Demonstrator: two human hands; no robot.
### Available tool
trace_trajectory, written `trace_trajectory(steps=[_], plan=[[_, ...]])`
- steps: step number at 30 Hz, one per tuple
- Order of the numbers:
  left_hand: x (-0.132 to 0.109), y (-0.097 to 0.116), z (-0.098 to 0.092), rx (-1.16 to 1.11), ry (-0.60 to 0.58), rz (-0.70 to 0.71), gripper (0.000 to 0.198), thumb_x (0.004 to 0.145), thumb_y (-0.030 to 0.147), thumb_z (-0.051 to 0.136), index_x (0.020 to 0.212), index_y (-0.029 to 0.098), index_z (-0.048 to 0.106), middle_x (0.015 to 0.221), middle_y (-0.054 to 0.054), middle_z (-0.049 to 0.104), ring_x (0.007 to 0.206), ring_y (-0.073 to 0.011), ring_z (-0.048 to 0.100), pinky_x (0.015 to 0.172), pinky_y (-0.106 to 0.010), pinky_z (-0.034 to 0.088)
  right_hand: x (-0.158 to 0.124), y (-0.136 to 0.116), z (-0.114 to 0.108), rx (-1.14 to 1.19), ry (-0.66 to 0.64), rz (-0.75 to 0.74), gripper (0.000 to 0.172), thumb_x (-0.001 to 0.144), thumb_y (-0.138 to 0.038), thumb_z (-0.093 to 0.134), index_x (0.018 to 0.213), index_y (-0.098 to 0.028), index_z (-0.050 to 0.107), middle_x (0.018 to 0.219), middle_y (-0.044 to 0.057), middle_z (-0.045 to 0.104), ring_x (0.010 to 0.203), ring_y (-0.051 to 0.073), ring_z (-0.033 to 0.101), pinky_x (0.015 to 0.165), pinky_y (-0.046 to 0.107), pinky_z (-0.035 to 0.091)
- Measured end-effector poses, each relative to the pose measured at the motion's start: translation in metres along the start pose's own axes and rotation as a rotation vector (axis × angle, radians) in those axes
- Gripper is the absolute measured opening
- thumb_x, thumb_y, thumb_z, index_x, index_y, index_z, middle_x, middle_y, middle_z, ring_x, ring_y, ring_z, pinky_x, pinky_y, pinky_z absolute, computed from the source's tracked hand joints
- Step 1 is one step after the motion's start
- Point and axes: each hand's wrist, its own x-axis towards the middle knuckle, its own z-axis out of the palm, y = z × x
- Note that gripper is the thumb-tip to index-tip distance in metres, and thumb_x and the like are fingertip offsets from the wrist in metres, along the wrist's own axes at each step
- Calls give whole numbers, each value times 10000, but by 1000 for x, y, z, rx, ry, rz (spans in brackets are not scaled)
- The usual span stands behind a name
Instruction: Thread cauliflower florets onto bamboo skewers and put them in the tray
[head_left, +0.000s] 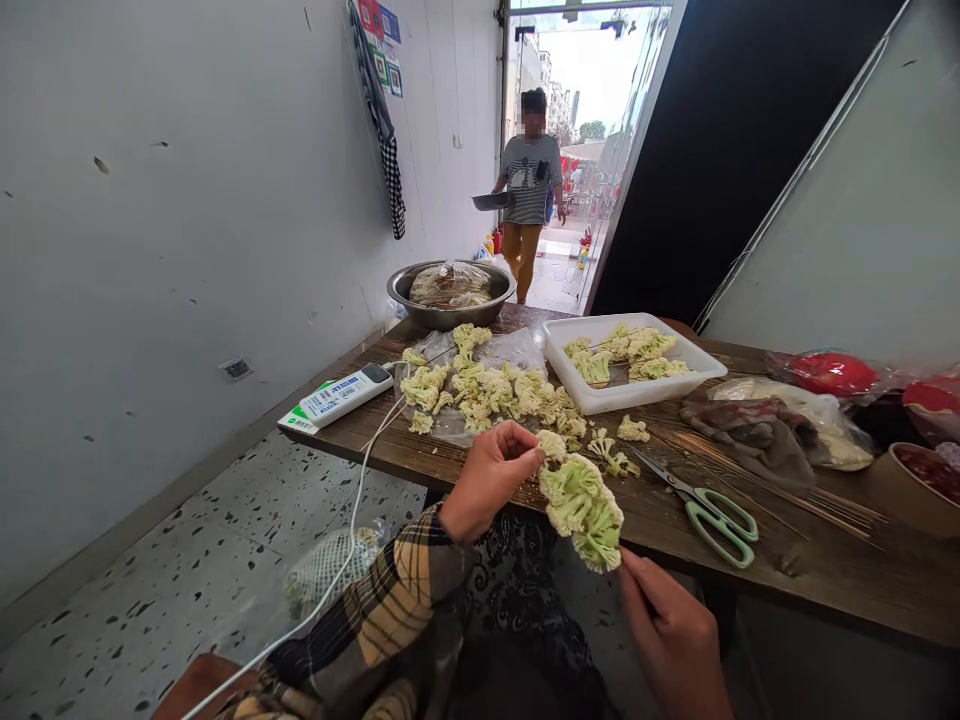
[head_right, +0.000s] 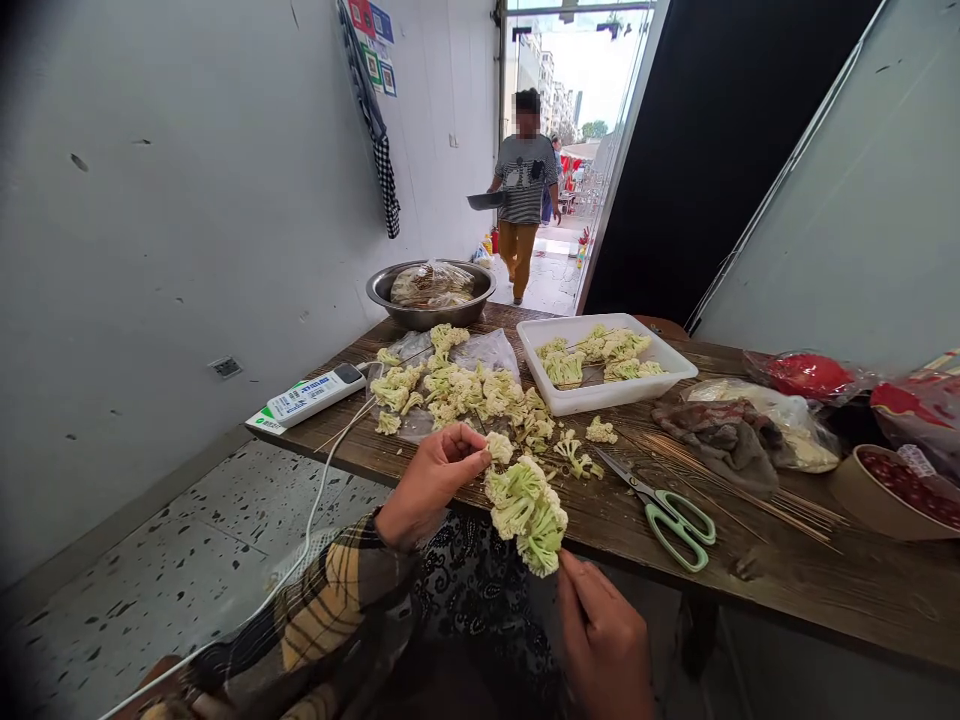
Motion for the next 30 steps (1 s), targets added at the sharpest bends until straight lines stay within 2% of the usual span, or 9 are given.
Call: trace_trajectory(steps=[3, 6, 9, 13, 17, 21, 24, 27, 30], plan=[[0, 0, -1, -103, -31, -14, 249, 665, 316, 741, 808, 151, 620, 734, -8, 588, 669, -107, 521, 626, -212, 408, 0, 1, 0, 52, 5, 91, 349, 907, -392, 482, 904, -182, 761, 856, 55, 764, 763, 240, 730, 671, 301, 603], [-3, -4, -3, -163, 14, -55, 316, 734, 424, 680, 909, 163, 654, 792, -31, 599, 720, -135, 542, 674, -244, 429, -1, 2, 1, 87, -4, 127, 339, 896, -402, 499, 911, -188, 761, 870, 51, 763, 771, 242, 729, 674, 302, 606], [-5, -9, -3, -121, 10, -80, 327, 773, 499, 616, 839, 183, 671, 780, -40, 598, 735, -156, 522, 681, -264, 422, -4, 3, 5, 91, -20, 135, 339, 891, -400, 506, 932, -178, 759, 888, 64, 761, 796, 243, 727, 684, 295, 606], [-4, -12, 2, -39, -59, -25, 369, 779, 516, 599, 684, 160, 619, 713, -18, 573, 683, -137, 476, 643, -253, 381, -7, 2, 9, 116, -24, 159, 329, 884, -408, 516, 946, -190, 754, 909, 67, 759, 822, 241, 723, 690, 285, 599], [-3, -17, 9, -51, 25, 8, 334, 736, 475, 662, 731, 142, 629, 673, -2, 553, 644, -118, 451, 599, -229, 349, -4, -4, 7, 198, -93, 275, 341, 886, -425, 507, 908, -178, 741, 865, 71, 758, 768, 220, 720, 623, 239, 579], [-5, -21, 14, -113, 107, 4, 297, 681, 412, 726, 767, 141, 638, 669, 0, 568, 633, -113, 467, 590, -219, 359, 0, -11, 4, 279, -177, 380, 379, 893, -449, 476, 872, -156, 715, 669, 47, 713, 589, 186, 685, 496, 205, 535], [-7, -18, 17, -91, 121, 18, 275, 677, 390, 731, 740, 143, 629, 645, 7, 561, 616, -107, 466, 582, -217, 360, -2, -12, 4, 243, -102, 349, 366, 877, -454, 500, 832, -165, 721, 696, 54, 726, 611, 195, 695, 529, 212, 544], [-9, -13, 19, -51, 106, 29, 265, 687, 394, 719, 708, 145, 630, 622, 9, 562, 593, -105, 464, 566, -220, 352, -4, -12, 5, 159, 22, 271, 331, 876, -429, 513, 824, -180, 725, 777, 69, 751, 671, 206, 715, 600, 229, 561], [-10, -10, 21, -54, 104, 23, 255, 692, 382, 714, 695, 142, 630, 609, 11, 570, 583, -102, 470, 562, -221, 348, -7, -12, 6, 88, 84, 191, 309, 891, -392, 501, 824, -186, 720, 772, 61, 754, 663, 190, 717, 616, 220, 557]])
